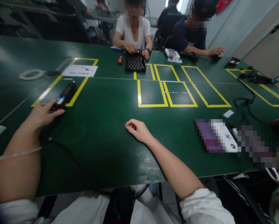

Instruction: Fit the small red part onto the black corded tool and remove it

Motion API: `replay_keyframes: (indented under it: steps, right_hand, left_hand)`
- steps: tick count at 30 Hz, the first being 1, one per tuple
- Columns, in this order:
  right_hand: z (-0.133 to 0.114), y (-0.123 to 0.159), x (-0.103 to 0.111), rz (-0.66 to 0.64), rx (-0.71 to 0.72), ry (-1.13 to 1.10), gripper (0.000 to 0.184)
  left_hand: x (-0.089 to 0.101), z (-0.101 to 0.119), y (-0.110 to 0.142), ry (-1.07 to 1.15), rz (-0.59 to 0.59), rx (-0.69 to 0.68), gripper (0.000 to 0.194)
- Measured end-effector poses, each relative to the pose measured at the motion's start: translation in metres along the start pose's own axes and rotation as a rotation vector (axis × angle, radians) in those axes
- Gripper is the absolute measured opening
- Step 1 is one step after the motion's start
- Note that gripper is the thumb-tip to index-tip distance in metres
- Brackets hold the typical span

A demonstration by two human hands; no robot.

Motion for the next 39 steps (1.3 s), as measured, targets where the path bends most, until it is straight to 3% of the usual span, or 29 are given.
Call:
replay_keyframes:
  steps: [5, 13, 21, 28, 33, 36, 39]
  right_hand:
    - [-0.001, 0.001, -0.001, -0.019, -0.003, 0.01, 0.013]
    - [-0.002, 0.0, -0.002, -0.024, -0.005, 0.017, 0.013]
    - [0.001, 0.0, -0.002, -0.017, -0.002, 0.001, 0.013]
    - [-0.001, 0.0, -0.002, -0.027, -0.007, 0.003, 0.013]
    - [-0.002, 0.0, -0.002, -0.031, -0.006, 0.005, 0.013]
    - [-0.002, 0.0, -0.003, -0.037, -0.008, 0.004, 0.013]
    - [0.0, 0.0, -0.003, -0.036, -0.007, 0.006, 0.012]
  left_hand:
    - [0.011, 0.001, 0.012, -0.152, -0.005, 0.134, 0.081]
    - [0.025, 0.026, 0.035, -0.167, 0.25, 0.017, 0.062]
    - [0.026, 0.035, 0.04, -0.222, 0.228, 0.031, 0.045]
    - [0.026, 0.036, 0.045, -0.24, 0.207, 0.147, 0.057]
    - [0.037, 0.063, 0.056, -0.038, 0.389, -0.031, 0.049]
    - [0.019, 0.096, 0.064, 0.277, 0.213, -0.162, 0.043]
    - [-0.017, 0.148, 0.087, 0.575, -0.149, -0.263, 0.045]
Point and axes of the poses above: each hand's wrist, its own y-axis away from the middle knuckle, its own x-axis out of the back of the hand, z = x × y, the point moved 9 cm from there along -y, towards the middle knuckle, and after that the axes turned 7 degrees about x, right-handed, at the moved point
